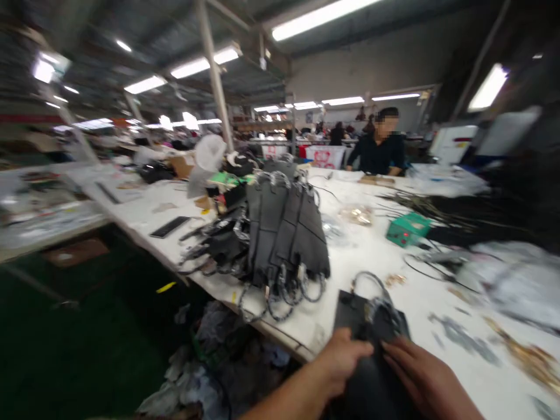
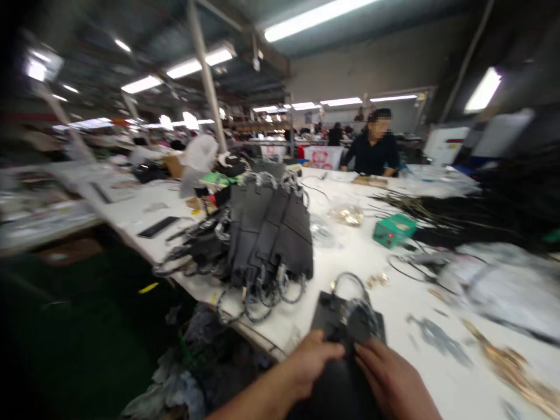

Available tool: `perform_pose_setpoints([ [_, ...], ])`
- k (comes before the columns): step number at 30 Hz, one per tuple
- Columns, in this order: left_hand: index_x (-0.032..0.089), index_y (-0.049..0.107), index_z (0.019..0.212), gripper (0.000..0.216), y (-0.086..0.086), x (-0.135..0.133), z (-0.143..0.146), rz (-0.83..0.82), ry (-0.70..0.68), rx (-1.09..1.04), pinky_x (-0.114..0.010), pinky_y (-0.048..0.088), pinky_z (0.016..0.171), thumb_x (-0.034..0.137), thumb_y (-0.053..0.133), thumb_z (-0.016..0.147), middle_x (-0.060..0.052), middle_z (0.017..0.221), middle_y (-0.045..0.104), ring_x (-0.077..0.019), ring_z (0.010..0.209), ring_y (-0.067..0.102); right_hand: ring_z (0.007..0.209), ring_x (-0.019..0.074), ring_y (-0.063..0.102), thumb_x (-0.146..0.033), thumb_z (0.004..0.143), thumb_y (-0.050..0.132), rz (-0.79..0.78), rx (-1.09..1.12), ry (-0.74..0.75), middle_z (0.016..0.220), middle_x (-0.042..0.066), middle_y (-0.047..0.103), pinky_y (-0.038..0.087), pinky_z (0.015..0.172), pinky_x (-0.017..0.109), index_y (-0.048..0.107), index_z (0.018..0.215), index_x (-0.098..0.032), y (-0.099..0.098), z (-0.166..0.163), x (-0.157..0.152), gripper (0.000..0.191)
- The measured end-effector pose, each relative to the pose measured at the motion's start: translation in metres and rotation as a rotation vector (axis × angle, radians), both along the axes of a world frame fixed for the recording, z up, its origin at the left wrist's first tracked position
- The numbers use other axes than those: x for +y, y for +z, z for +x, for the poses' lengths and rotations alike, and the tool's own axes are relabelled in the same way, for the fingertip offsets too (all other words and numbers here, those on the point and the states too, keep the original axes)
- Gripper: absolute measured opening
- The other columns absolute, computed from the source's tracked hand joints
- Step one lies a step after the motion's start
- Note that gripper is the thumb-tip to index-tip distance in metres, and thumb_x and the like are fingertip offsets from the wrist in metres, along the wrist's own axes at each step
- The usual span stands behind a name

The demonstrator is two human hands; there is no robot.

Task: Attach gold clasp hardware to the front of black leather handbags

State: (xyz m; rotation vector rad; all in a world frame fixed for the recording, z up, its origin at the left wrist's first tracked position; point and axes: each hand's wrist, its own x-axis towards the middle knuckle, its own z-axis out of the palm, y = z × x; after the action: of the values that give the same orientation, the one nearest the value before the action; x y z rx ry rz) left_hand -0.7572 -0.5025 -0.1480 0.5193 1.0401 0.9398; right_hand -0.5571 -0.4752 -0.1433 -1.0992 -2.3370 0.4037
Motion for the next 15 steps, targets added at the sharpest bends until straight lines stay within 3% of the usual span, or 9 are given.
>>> perform_pose_setpoints([
  [2, 0.015, 0.068, 0.091, 0.028, 0.007, 0.002, 0.005, -0.035, 0.035, 0.097, -0.036, 0.050, 0.067, 0.027, 0.076, 0.068, -0.007, 0.074, 0.070, -0.0210, 0.065, 0.064, 0.088, 0.0208, 0.069, -0.028, 0.095, 0.046, -0.013, -0.103, 0.058, 0.100, 0.010, 0.070, 0.057, 0.076, 0.029, 0.070, 0.112, -0.025, 0.014, 0.005, -0.005, 0.030],
  [4, 0.014, 0.069, 0.090, 0.026, 0.010, 0.010, 0.004, -0.007, -0.020, 0.053, -0.034, 0.050, 0.072, 0.026, 0.074, 0.068, -0.007, 0.077, 0.073, -0.0201, 0.069, 0.066, 0.092, 0.0201, 0.067, -0.024, 0.098, 0.043, -0.057, -0.132, 0.113, 0.102, 0.011, 0.069, 0.055, 0.079, 0.029, 0.066, 0.118, -0.022, 0.021, 0.008, 0.002, 0.031],
  [9, 0.013, 0.070, 0.093, 0.032, 0.013, 0.019, -0.003, -0.013, -0.114, -0.015, -0.035, 0.050, 0.081, 0.029, 0.079, 0.067, -0.009, 0.086, 0.075, -0.0227, 0.080, 0.069, 0.091, 0.0178, 0.065, -0.023, 0.096, 0.049, -0.132, -0.034, 0.102, 0.102, 0.008, 0.066, 0.053, 0.080, 0.028, 0.067, 0.116, -0.023, 0.019, 0.014, 0.015, 0.027],
  [15, 0.012, 0.068, 0.101, 0.037, 0.014, 0.020, -0.003, -0.041, -0.131, -0.021, -0.037, 0.052, 0.083, 0.025, 0.079, 0.069, -0.011, 0.091, 0.076, -0.0243, 0.080, 0.071, 0.093, 0.0177, 0.064, -0.020, 0.095, 0.053, -0.179, 0.074, 0.127, 0.103, 0.007, 0.066, 0.053, 0.084, 0.029, 0.066, 0.118, -0.024, 0.017, 0.020, 0.017, 0.028],
])
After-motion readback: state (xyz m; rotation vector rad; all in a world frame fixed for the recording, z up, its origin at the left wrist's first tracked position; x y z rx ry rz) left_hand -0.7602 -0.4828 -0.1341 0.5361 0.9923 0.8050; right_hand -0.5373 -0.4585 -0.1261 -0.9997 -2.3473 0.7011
